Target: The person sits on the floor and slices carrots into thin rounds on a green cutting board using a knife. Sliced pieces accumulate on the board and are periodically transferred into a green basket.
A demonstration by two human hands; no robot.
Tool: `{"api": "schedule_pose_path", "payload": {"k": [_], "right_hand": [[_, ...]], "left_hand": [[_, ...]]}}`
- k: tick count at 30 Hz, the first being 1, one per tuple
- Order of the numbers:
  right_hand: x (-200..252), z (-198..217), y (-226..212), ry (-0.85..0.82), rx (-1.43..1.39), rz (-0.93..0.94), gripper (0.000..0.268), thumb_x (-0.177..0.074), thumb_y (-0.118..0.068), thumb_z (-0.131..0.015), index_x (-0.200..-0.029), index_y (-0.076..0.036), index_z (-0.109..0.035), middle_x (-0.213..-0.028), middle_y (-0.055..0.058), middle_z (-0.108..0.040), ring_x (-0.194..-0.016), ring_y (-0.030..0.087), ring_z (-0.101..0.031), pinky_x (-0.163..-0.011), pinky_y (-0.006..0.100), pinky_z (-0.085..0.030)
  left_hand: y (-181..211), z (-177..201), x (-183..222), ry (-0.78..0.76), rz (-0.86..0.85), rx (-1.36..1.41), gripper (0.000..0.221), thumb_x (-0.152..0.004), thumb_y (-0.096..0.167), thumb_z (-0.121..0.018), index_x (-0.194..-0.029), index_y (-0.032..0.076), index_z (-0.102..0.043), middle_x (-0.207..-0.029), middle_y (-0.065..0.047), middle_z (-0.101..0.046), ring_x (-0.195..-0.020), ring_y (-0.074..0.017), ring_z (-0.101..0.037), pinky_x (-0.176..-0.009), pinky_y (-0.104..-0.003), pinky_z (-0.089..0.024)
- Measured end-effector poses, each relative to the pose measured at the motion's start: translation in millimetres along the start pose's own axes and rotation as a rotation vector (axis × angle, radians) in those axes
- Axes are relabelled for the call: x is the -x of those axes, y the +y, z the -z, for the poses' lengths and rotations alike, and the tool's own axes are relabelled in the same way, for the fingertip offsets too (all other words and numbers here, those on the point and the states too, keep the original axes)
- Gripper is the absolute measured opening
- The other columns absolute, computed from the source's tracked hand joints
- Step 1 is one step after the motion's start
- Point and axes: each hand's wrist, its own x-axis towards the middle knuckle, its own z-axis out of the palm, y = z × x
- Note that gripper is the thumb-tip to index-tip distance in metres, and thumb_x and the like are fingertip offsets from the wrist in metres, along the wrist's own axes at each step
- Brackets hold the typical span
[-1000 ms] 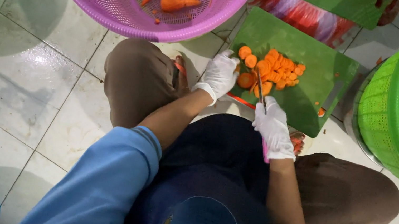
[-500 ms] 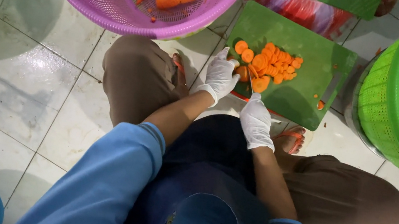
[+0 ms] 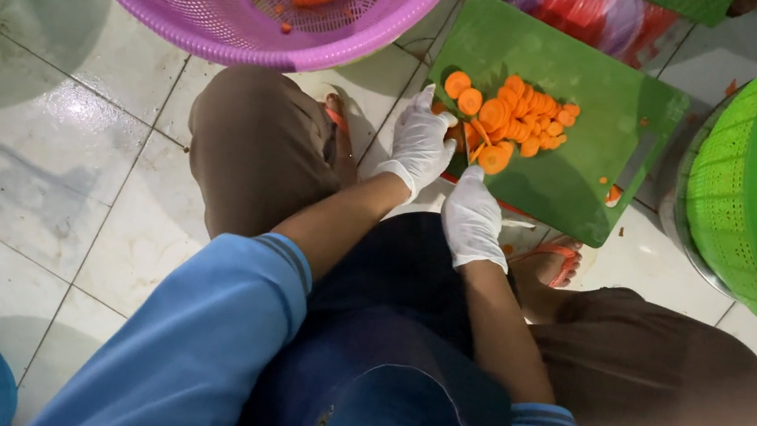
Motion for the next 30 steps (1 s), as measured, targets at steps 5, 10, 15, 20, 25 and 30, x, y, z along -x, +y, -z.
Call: {"api": "schedule_pose_path", "payload": {"k": [5,10,15,20,25,30], "right_hand": [[24,17,-18,0.002,-0.052,-0.020,0.044,-0.099,-0.021,-0.014,-0.129,0.000,-0.038,-0.109,0.023,-0.062,-0.107,0.040,-0.059,-0.092,0.050,-0.046],[-4,-21,7,0.073,-0.008,-0.002,0.042,-0.101,-0.020,-0.017,-0.132,-0.002,-0.038,-0.109,0.019,-0.064,-0.104,0.036,-0.062,-0.090,0.046,-0.050],[-31,-54,37,0.440,0.193,0.378,0.046,-0.088,-0.001,-0.039,-0.131,0.013,-0.034,-0.083,0.022,-0.065,-0.079,0.037,-0.068,-0.062,0.046,-0.056],[-48,-45,23,0.133,0.030,0.086,0.041,-0.094,-0.017,-0.029,-0.132,-0.004,-0.031,-0.098,0.020,-0.064,-0.096,0.039,-0.063,-0.083,0.049,-0.052],[-89,-44,53,0.040,-0.036,0.055,0.041,-0.096,-0.028,-0.023,-0.125,-0.003,-0.037,-0.106,0.026,-0.063,-0.104,0.039,-0.061,-0.090,0.048,-0.049],[-22,17,42,0.051,-0.493,-0.176,0.050,-0.084,-0.059,-0.046,-0.111,-0.020,-0.062,-0.106,0.007,-0.066,-0.111,0.019,-0.056,-0.094,0.037,-0.045]], "left_hand": [[-9,-8,-6,-0.012,-0.103,-0.126,0.029,-0.075,0.025,-0.072,-0.103,0.021,-0.066,-0.148,-0.013,-0.025,-0.136,-0.0332,-0.028,-0.107,-0.044,-0.032],[-12,-13,-9,-0.026,-0.115,-0.166,0.027,-0.077,0.025,-0.070,-0.103,0.021,-0.065,-0.149,-0.012,-0.024,-0.137,-0.0327,-0.026,-0.108,-0.045,-0.031],[-15,-19,-13,-0.004,-0.119,-0.181,0.028,-0.076,0.026,-0.070,-0.104,0.023,-0.066,-0.147,-0.011,-0.025,-0.136,-0.0315,-0.028,-0.108,-0.042,-0.033],[-12,-12,-11,0.017,-0.117,-0.126,0.029,-0.074,0.025,-0.072,-0.103,0.022,-0.066,-0.147,-0.012,-0.026,-0.136,-0.0320,-0.028,-0.108,-0.041,-0.033],[-15,-12,-14,0.086,-0.159,-0.093,0.025,-0.073,0.024,-0.074,-0.096,0.018,-0.067,-0.144,-0.014,-0.033,-0.133,-0.0328,-0.034,-0.107,-0.038,-0.036],[-20,-13,-39,0.270,-0.179,0.006,0.017,-0.074,0.020,-0.070,-0.089,0.016,-0.063,-0.122,-0.008,-0.053,-0.111,-0.0286,-0.056,-0.092,-0.038,-0.050]]}}
